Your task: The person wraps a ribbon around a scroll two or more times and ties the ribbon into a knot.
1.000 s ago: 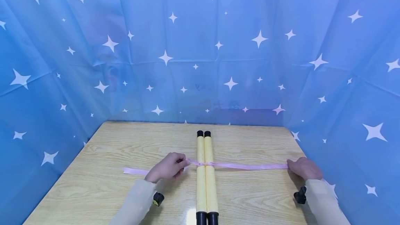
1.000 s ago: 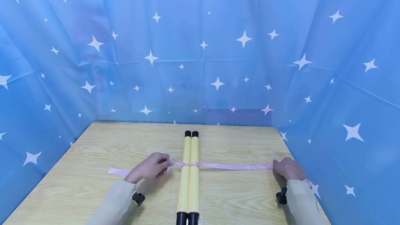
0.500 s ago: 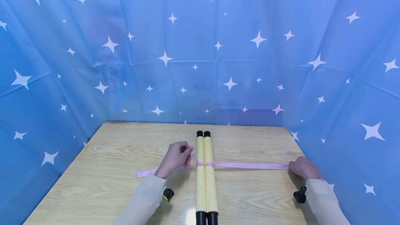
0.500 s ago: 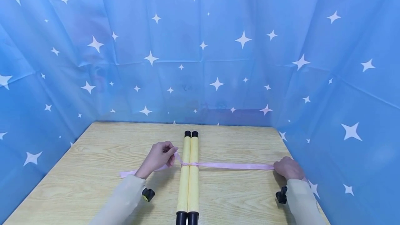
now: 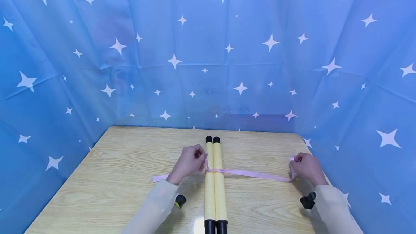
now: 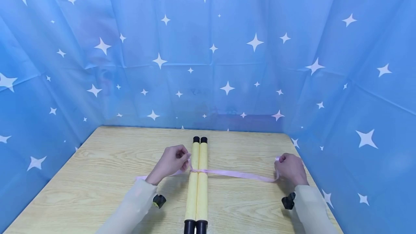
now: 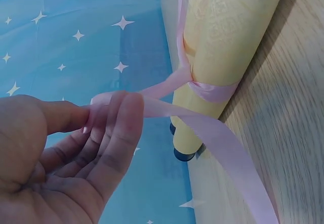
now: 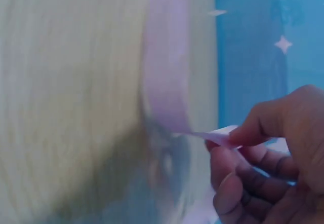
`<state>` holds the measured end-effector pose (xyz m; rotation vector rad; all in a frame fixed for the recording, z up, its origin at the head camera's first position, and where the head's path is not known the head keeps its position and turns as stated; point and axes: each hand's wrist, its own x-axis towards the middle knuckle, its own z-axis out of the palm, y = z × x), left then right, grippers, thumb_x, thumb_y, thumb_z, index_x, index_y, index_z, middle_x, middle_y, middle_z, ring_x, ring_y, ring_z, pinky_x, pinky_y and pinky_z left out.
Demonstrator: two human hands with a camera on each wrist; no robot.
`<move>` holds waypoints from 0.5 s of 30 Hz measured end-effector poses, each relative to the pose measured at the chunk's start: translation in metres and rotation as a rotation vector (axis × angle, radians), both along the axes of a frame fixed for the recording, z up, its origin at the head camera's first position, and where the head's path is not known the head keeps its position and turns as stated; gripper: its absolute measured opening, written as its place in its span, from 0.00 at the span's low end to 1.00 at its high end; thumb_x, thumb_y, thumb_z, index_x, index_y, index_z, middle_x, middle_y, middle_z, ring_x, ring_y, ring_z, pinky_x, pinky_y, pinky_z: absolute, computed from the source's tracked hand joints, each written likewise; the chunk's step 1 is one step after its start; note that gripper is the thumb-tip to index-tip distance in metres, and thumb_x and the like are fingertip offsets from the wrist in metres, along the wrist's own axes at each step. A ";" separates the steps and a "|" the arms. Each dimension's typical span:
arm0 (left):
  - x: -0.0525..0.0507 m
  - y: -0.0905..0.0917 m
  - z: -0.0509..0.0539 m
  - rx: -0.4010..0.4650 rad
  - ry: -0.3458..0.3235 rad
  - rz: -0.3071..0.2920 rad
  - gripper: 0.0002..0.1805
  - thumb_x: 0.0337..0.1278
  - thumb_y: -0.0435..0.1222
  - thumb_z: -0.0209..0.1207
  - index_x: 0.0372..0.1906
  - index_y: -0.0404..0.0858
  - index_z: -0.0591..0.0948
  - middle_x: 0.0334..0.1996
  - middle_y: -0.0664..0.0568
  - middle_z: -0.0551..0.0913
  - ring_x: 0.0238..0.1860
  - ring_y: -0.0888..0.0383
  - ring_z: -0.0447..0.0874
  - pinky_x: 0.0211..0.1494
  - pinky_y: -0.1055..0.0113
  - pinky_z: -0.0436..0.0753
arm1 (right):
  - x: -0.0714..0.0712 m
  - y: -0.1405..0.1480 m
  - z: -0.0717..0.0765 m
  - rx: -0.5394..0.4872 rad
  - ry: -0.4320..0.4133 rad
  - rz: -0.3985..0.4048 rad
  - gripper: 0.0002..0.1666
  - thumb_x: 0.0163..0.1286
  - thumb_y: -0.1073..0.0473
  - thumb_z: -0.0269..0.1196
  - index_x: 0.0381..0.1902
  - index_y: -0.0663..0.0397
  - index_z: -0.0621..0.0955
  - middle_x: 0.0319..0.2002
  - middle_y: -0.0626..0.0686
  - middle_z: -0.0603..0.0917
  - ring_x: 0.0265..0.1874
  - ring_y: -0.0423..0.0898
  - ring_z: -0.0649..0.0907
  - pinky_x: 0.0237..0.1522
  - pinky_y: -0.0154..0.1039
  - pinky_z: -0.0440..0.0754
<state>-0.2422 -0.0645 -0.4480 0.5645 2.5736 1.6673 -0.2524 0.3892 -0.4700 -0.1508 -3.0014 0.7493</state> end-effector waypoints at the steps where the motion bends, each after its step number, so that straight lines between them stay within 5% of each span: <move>1: 0.000 0.000 0.000 0.002 0.001 -0.001 0.09 0.75 0.31 0.55 0.35 0.31 0.79 0.23 0.41 0.86 0.20 0.50 0.85 0.23 0.65 0.84 | -0.001 -0.003 0.002 -0.002 0.019 0.013 0.13 0.68 0.55 0.59 0.35 0.61 0.81 0.29 0.54 0.83 0.28 0.48 0.77 0.29 0.39 0.72; 15: 0.001 0.003 0.004 0.009 0.003 0.009 0.07 0.73 0.30 0.56 0.35 0.32 0.80 0.25 0.40 0.86 0.24 0.47 0.87 0.31 0.54 0.88 | -0.005 -0.051 0.029 -0.139 0.150 0.165 0.13 0.73 0.59 0.61 0.50 0.61 0.82 0.36 0.57 0.87 0.30 0.43 0.80 0.29 0.35 0.77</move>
